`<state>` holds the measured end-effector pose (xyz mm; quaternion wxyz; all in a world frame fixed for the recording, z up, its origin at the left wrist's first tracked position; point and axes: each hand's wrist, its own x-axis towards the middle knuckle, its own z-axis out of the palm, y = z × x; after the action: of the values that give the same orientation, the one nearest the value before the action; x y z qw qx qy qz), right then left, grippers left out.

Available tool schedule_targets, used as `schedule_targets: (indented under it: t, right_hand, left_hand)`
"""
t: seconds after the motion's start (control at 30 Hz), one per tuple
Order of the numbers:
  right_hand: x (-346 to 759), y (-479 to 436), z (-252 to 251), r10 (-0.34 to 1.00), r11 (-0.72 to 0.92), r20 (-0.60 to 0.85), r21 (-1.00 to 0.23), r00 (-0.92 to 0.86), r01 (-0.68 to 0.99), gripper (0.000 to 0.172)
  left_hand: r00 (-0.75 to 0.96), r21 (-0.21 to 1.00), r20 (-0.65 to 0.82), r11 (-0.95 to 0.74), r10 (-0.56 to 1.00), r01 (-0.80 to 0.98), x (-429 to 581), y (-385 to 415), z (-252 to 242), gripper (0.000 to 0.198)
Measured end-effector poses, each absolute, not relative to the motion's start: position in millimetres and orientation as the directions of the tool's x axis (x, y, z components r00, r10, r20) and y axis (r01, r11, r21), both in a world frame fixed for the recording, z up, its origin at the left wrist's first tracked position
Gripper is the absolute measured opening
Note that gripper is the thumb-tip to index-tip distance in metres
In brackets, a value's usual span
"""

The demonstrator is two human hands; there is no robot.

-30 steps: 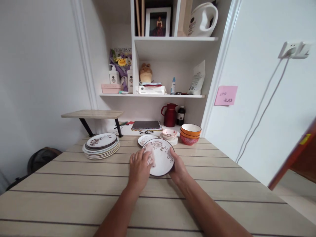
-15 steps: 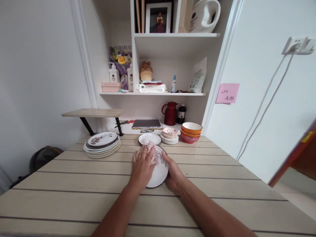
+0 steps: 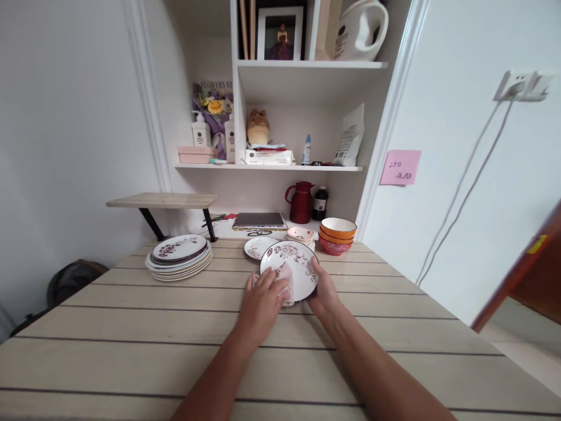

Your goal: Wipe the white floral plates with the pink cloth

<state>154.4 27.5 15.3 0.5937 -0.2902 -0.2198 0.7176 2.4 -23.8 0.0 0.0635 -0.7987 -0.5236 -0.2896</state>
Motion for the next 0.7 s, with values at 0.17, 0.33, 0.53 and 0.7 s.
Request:
schedule_targets:
  t: [0.17,0.33,0.53,0.7]
  right_hand:
    - [145.9,21.5,13.3,0.980,-0.199,-0.155,-0.725,-0.125,-0.660,0.040]
    - [131.3,5.9,11.8,0.956,-0.290,-0.221,-0.806,-0.192,-0.515,0.046]
    - [125.5,2.1,6.9,0.939,-0.341,-0.257,-0.783,-0.228,-0.520,0.045]
    - [129.8,7.8,6.0,0.936,-0.352,-0.276,-0.715,-0.220,-0.604,0.042]
  left_hand:
    - [0.095,0.235,0.588,-0.282,0.803,0.930,-12.5,-17.5,-0.3,0.029]
    - [0.008,0.232,0.616,-0.191,0.788,0.954,-24.7,-11.0,-1.5,0.035]
    - [0.098,0.151,0.571,-0.221,0.815,0.963,-18.9,-11.9,-8.2,0.045]
    - [0.376,0.110,0.490,-0.484,0.786,0.868,-5.5,-17.8,-14.0,0.052]
